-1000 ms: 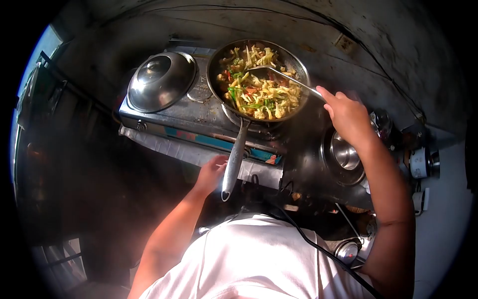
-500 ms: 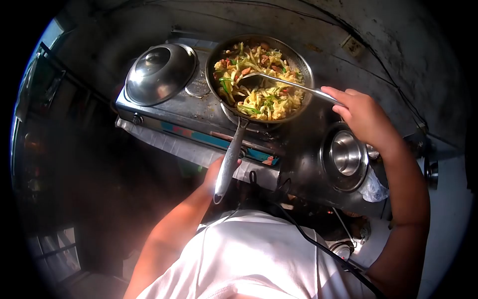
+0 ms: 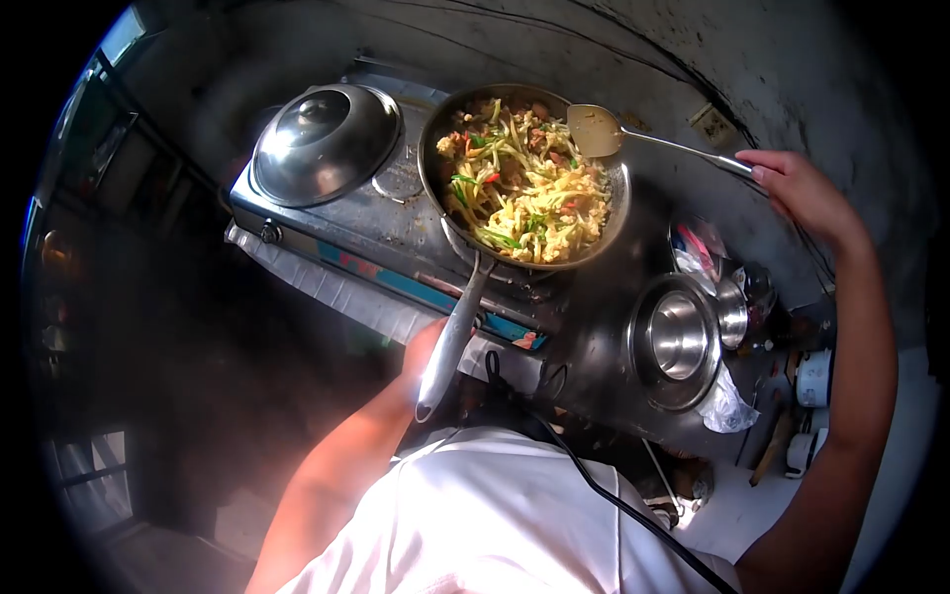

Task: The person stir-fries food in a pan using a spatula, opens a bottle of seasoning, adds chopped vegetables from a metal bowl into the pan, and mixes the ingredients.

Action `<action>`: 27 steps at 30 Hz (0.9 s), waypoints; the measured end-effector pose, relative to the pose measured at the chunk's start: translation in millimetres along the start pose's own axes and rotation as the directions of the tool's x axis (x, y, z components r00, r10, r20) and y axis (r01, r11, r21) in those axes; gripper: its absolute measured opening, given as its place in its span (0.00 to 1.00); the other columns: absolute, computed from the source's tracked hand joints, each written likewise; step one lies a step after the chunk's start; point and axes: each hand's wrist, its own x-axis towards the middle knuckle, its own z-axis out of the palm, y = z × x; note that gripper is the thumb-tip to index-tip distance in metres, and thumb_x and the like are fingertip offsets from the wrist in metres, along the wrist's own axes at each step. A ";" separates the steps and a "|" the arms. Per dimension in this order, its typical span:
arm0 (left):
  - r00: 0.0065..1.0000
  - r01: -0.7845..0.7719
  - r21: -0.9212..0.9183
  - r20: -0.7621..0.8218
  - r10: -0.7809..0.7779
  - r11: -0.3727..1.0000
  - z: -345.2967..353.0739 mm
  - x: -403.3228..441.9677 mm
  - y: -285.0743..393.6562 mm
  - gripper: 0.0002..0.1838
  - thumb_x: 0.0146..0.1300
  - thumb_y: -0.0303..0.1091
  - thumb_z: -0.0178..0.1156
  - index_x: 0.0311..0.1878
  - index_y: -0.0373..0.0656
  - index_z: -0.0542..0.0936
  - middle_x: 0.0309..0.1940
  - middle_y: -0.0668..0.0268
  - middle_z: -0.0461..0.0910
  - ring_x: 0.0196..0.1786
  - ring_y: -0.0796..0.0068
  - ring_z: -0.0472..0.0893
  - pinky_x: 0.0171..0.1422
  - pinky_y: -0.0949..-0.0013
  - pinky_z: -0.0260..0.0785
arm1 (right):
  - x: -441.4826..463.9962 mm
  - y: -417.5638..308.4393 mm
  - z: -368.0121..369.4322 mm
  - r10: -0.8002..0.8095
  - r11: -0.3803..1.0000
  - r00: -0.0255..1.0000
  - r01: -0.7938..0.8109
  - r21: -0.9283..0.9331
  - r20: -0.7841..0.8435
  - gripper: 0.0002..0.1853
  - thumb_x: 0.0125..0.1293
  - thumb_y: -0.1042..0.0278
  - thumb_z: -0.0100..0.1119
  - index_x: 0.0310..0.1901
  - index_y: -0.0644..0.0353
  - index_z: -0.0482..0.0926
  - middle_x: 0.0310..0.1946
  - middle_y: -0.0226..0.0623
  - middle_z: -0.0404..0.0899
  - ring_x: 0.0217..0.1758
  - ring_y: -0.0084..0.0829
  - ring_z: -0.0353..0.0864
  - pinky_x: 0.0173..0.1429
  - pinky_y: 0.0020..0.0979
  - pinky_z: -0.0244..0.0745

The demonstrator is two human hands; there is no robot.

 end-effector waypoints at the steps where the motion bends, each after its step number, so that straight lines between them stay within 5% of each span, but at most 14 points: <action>1: 1.000 -0.003 0.006 -0.015 0.003 1.000 0.8 -0.2 0.5 0.14 0.60 0.36 0.64 0.47 0.42 0.81 0.35 0.66 0.82 0.36 0.82 0.76 0.42 0.74 0.67 | 3.6 -1.2 -1.5 -0.004 1.000 1.000 0.004 -0.003 0.000 0.18 0.69 0.67 0.50 0.58 0.63 0.74 0.19 0.22 0.66 0.19 0.14 0.61 0.23 0.20 0.58; 5: 1.000 -0.019 -0.032 -0.007 0.019 0.999 3.4 1.7 -8.3 0.13 0.61 0.37 0.61 0.48 0.43 0.81 0.34 0.67 0.81 0.36 0.80 0.76 0.41 0.74 0.68 | 33.5 22.5 -3.8 -0.035 0.988 0.997 0.045 -0.144 0.068 0.19 0.69 0.66 0.49 0.59 0.63 0.73 0.19 0.21 0.66 0.19 0.15 0.61 0.24 0.21 0.58; 7: 0.997 0.069 -0.253 0.040 -0.061 0.965 5.6 2.6 -12.0 0.14 0.63 0.38 0.59 0.48 0.43 0.80 0.33 0.67 0.80 0.35 0.78 0.76 0.40 0.73 0.68 | 41.2 21.8 0.6 -0.106 0.966 0.984 0.135 -0.222 0.141 0.19 0.70 0.66 0.48 0.60 0.62 0.72 0.18 0.21 0.65 0.18 0.15 0.59 0.22 0.21 0.57; 9: 0.990 0.138 -0.304 0.063 -0.124 0.943 4.5 0.4 -3.6 0.14 0.64 0.39 0.57 0.48 0.44 0.80 0.33 0.67 0.79 0.35 0.76 0.76 0.39 0.73 0.68 | 37.9 13.8 2.9 0.210 0.966 0.899 -0.251 0.060 0.384 0.20 0.72 0.64 0.46 0.62 0.61 0.70 0.17 0.21 0.64 0.16 0.14 0.56 0.19 0.20 0.54; 10: 0.987 0.158 -0.298 0.063 -0.146 0.941 4.4 -0.2 -1.4 0.14 0.64 0.39 0.57 0.48 0.44 0.80 0.33 0.66 0.79 0.35 0.76 0.76 0.39 0.72 0.68 | 39.6 22.4 9.6 0.206 0.967 0.898 -0.247 0.058 0.390 0.20 0.72 0.64 0.46 0.62 0.61 0.70 0.17 0.21 0.64 0.16 0.14 0.56 0.19 0.20 0.54; 12: 0.985 0.173 -0.353 0.055 -0.164 0.920 3.8 -0.5 0.5 0.16 0.64 0.46 0.56 0.43 0.42 0.79 0.31 0.59 0.78 0.35 0.68 0.78 0.41 0.67 0.68 | 49.9 56.0 36.6 0.172 0.817 0.816 -0.431 0.383 0.551 0.20 0.73 0.63 0.43 0.63 0.58 0.68 0.18 0.20 0.64 0.15 0.10 0.53 0.15 0.15 0.46; 14: 0.985 0.169 -0.419 0.037 -0.169 0.892 3.2 -1.5 1.2 0.21 0.64 0.52 0.56 0.38 0.39 0.78 0.28 0.52 0.78 0.35 0.61 0.79 0.43 0.62 0.69 | 53.6 86.7 82.0 -0.011 0.630 0.760 -0.500 0.595 0.650 0.21 0.74 0.60 0.43 0.65 0.57 0.65 0.18 0.20 0.63 0.13 0.09 0.52 0.14 0.13 0.45; 17: 0.982 0.190 -0.336 0.065 -0.178 0.922 3.6 -0.7 -6.2 0.22 0.64 0.54 0.57 0.43 0.41 0.78 0.33 0.54 0.80 0.40 0.61 0.80 0.46 0.63 0.70 | 49.5 59.5 133.8 0.036 0.570 0.800 -0.509 0.645 0.600 0.22 0.73 0.59 0.45 0.65 0.57 0.64 0.17 0.21 0.63 0.12 0.10 0.52 0.14 0.13 0.46; 20: 0.980 -0.196 -0.138 -0.046 0.192 0.971 10.1 6.4 -27.5 0.18 0.63 0.41 0.57 0.53 0.43 0.75 0.32 0.58 0.76 0.27 0.65 0.79 0.26 0.61 0.72 | 39.3 47.1 148.6 0.008 0.471 0.825 -0.501 0.726 0.564 0.22 0.73 0.59 0.47 0.65 0.57 0.65 0.17 0.22 0.64 0.12 0.09 0.53 0.14 0.13 0.48; 22: 1.000 -0.030 -0.189 -0.004 0.030 0.981 5.1 -0.5 -6.2 0.19 0.61 0.42 0.62 0.51 0.43 0.77 0.33 0.59 0.78 0.30 0.68 0.79 0.32 0.65 0.72 | 25.1 39.8 149.6 0.026 0.695 0.933 -0.275 0.665 0.359 0.20 0.71 0.62 0.50 0.62 0.56 0.71 0.18 0.20 0.65 0.17 0.07 0.55 0.17 0.12 0.47; 23: 1.000 -0.002 -0.222 0.002 0.002 0.975 5.6 -0.8 -6.1 0.19 0.59 0.43 0.64 0.50 0.43 0.78 0.34 0.60 0.79 0.31 0.70 0.79 0.34 0.67 0.72 | 16.5 35.1 143.2 0.050 0.802 0.962 -0.198 0.563 0.267 0.19 0.68 0.67 0.54 0.59 0.58 0.74 0.23 0.27 0.74 0.22 0.13 0.66 0.24 0.17 0.62; 24: 1.000 0.026 -0.255 0.007 -0.025 0.967 6.1 -1.0 -6.1 0.19 0.58 0.44 0.65 0.49 0.43 0.79 0.34 0.61 0.79 0.32 0.72 0.79 0.36 0.69 0.72 | 6.2 34.6 136.8 0.053 0.802 0.963 -0.199 0.563 0.265 0.19 0.68 0.67 0.54 0.59 0.58 0.74 0.23 0.27 0.74 0.22 0.13 0.66 0.24 0.17 0.62; 26: 0.997 -0.070 -0.061 -0.048 0.067 0.996 11.7 6.2 -21.5 0.19 0.58 0.44 0.66 0.48 0.43 0.80 0.35 0.64 0.80 0.32 0.74 0.79 0.35 0.69 0.72 | -17.6 35.3 122.4 -0.261 0.950 0.957 0.279 0.143 -0.129 0.19 0.65 0.69 0.56 0.58 0.61 0.74 0.33 0.37 0.82 0.33 0.25 0.78 0.40 0.25 0.73; 27: 0.997 -0.071 -0.064 -0.044 0.068 0.995 12.4 9.0 -27.3 0.19 0.58 0.44 0.66 0.48 0.43 0.80 0.35 0.64 0.80 0.32 0.74 0.79 0.35 0.69 0.72 | -29.4 31.1 110.6 -0.245 0.964 0.958 0.257 0.064 -0.145 0.20 0.64 0.70 0.57 0.58 0.61 0.74 0.38 0.41 0.82 0.39 0.30 0.79 0.46 0.27 0.72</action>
